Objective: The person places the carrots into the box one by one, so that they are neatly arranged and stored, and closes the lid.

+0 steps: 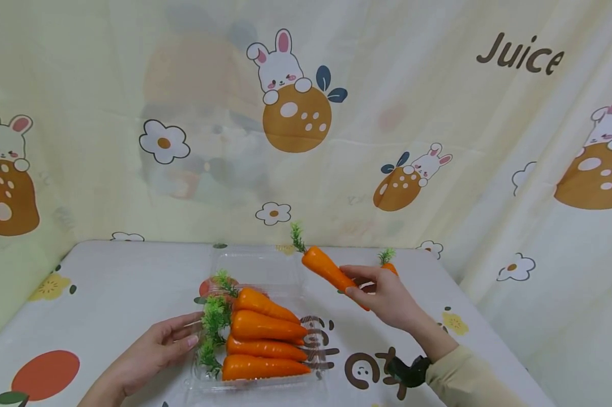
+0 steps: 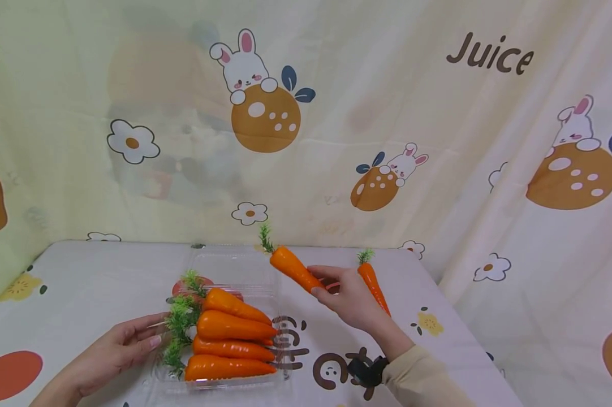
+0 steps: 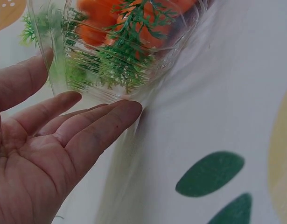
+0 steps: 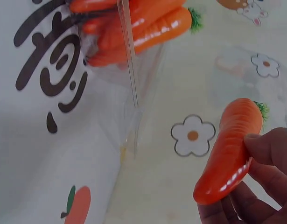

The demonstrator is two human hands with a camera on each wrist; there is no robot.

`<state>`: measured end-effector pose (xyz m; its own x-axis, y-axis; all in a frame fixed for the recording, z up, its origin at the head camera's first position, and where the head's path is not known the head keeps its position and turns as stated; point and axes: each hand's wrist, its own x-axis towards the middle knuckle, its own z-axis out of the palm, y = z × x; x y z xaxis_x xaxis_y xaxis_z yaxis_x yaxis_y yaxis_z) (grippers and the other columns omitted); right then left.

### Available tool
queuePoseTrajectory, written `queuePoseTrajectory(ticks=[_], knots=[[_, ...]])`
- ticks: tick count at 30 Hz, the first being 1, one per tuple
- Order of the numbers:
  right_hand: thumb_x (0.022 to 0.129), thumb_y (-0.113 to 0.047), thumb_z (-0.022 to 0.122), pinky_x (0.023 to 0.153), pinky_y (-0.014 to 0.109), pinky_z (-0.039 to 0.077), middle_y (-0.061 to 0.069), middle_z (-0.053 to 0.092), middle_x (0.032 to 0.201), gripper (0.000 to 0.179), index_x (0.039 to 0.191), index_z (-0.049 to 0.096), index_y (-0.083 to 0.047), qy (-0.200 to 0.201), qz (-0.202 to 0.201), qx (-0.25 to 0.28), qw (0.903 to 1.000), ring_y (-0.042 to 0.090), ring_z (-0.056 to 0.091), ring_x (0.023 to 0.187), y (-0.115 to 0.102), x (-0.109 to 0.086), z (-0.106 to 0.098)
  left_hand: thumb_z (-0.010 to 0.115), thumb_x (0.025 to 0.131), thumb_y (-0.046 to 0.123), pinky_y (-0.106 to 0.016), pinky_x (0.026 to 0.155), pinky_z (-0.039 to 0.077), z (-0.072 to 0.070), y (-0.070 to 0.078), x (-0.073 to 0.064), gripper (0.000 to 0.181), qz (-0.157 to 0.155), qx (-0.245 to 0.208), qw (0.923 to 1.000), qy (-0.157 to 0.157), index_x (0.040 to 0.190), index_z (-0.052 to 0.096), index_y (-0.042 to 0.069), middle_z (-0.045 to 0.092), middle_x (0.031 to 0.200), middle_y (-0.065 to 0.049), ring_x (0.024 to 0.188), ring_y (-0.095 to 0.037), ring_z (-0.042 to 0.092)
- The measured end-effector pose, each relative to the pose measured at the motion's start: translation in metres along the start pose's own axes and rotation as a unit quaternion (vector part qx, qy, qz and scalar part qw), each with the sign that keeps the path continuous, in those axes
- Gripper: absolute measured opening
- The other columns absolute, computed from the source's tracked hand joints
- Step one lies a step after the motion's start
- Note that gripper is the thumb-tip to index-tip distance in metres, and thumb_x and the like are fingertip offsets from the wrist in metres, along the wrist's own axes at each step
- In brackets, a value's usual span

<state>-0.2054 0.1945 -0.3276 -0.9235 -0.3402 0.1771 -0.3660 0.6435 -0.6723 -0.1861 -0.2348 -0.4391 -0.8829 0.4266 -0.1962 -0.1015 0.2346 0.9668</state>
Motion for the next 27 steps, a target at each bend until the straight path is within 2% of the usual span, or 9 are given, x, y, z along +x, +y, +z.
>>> queuePoseTrajectory(ticks=[2, 8, 13, 16, 22, 27], knots=[[0.095, -0.005, 0.069, 0.084, 0.022, 0.059, 0.017, 0.071, 0.125, 0.040, 0.134, 0.065, 0.001, -0.011, -0.011, -0.007, 0.9999, 0.023, 0.069, 0.101, -0.003, 0.001, 0.006, 0.059, 0.105, 0.029, -0.050, 0.103, 0.054, 0.000, 0.000, 0.000, 0.071, -0.004, -0.002, 1.0000, 0.000, 0.155, 0.029, -0.010, 0.038, 0.156, -0.035, 0.137, -0.045, 0.053], [0.095, -0.007, 0.070, 0.084, 0.020, 0.059, 0.012, 0.071, 0.124, 0.037, 0.132, 0.068, -0.004, -0.046, -0.045, -0.016, 0.9978, 0.021, 0.070, 0.102, -0.013, 0.002, 0.022, 0.061, 0.104, 0.030, -0.050, 0.104, 0.054, 0.000, 0.000, 0.000, 0.072, -0.012, -0.010, 0.9999, 0.001, 0.156, 0.030, -0.009, 0.038, 0.156, -0.034, 0.138, -0.045, 0.052], [0.097, -0.009, 0.068, 0.086, 0.021, 0.059, 0.009, 0.073, 0.121, 0.037, 0.134, 0.067, -0.004, -0.091, -0.049, 0.013, 0.9946, 0.018, 0.067, 0.101, -0.019, 0.003, 0.035, 0.061, 0.104, 0.030, -0.050, 0.103, 0.054, 0.000, -0.001, 0.000, 0.072, -0.006, -0.010, 0.9999, -0.001, 0.156, 0.030, -0.009, 0.039, 0.156, -0.034, 0.138, -0.045, 0.052], [0.098, -0.011, 0.068, 0.087, 0.023, 0.059, 0.008, 0.073, 0.124, 0.037, 0.135, 0.067, -0.005, -0.107, -0.062, 0.022, 0.9920, 0.016, 0.067, 0.102, -0.021, 0.003, 0.043, 0.060, 0.104, 0.029, -0.050, 0.103, 0.054, 0.000, -0.001, 0.000, 0.071, 0.001, -0.013, 0.9999, -0.006, 0.155, 0.030, -0.010, 0.038, 0.156, -0.035, 0.138, -0.045, 0.052], [0.098, -0.011, 0.068, 0.090, 0.023, 0.058, 0.004, 0.072, 0.128, 0.038, 0.136, 0.066, -0.010, -0.141, -0.056, 0.038, 0.9878, 0.011, 0.065, 0.104, -0.027, 0.001, 0.056, 0.059, 0.105, 0.026, -0.050, 0.104, 0.054, 0.000, -0.002, -0.001, 0.070, 0.014, -0.015, 0.9997, -0.014, 0.155, 0.028, -0.012, 0.036, 0.156, -0.036, 0.139, -0.046, 0.050], [0.097, -0.009, 0.068, 0.090, 0.022, 0.058, 0.005, 0.072, 0.127, 0.039, 0.136, 0.067, -0.009, -0.168, -0.060, 0.053, 0.9825, 0.008, 0.063, 0.100, -0.032, 0.001, 0.065, 0.060, 0.104, 0.027, -0.049, 0.103, 0.054, 0.000, -0.002, -0.001, 0.071, 0.008, -0.017, 0.9998, -0.009, 0.155, 0.029, -0.011, 0.037, 0.156, -0.035, 0.138, -0.045, 0.051]])
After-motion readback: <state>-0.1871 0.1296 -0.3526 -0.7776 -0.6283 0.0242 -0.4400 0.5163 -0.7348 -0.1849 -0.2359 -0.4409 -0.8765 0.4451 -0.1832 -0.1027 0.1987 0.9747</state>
